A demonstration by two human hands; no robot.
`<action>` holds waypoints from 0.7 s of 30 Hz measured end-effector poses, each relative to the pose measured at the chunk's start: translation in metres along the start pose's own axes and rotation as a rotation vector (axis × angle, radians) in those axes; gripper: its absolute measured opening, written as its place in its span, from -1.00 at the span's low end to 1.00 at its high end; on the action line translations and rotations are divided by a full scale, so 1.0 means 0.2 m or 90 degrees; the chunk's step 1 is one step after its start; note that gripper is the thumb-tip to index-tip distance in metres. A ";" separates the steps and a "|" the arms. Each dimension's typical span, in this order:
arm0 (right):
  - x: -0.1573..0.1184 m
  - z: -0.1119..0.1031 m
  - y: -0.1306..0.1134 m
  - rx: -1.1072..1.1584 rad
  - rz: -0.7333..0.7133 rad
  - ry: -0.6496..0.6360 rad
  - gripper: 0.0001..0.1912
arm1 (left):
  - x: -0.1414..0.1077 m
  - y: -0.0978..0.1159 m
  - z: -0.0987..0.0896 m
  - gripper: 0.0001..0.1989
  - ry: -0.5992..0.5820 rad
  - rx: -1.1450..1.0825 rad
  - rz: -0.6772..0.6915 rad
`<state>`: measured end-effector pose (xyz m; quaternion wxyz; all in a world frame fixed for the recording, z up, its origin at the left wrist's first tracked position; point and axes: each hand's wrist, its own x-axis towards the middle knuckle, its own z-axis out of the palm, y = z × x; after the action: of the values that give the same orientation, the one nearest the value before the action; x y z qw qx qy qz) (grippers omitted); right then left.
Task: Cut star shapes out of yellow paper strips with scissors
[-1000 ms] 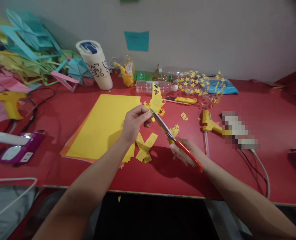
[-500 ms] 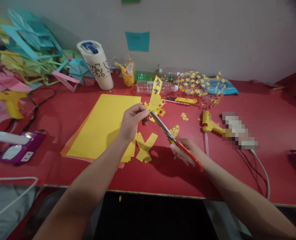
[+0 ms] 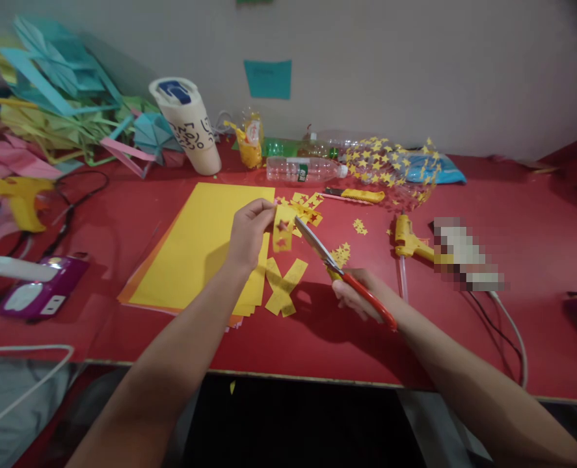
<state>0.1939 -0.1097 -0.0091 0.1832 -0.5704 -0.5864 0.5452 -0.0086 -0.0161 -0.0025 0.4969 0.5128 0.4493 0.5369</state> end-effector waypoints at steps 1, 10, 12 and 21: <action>0.00 0.00 0.00 -0.003 0.002 0.003 -0.55 | 0.01 0.00 -0.01 -0.87 0.016 0.042 -0.011; -0.01 -0.01 -0.02 0.021 -0.036 0.016 -0.53 | 0.02 -0.01 -0.01 -0.84 -0.131 0.143 -0.096; -0.01 -0.01 -0.02 -0.004 -0.022 -0.002 -0.54 | 0.01 -0.01 0.00 -0.86 -0.146 0.074 -0.104; -0.03 -0.02 -0.04 0.125 -0.105 0.080 -0.48 | 0.05 -0.02 -0.03 -0.87 0.016 0.066 -0.120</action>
<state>0.1945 -0.1110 0.0004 0.3184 -0.5327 -0.5624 0.5465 -0.0139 -0.0064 -0.0066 0.5124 0.4862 0.5292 0.4701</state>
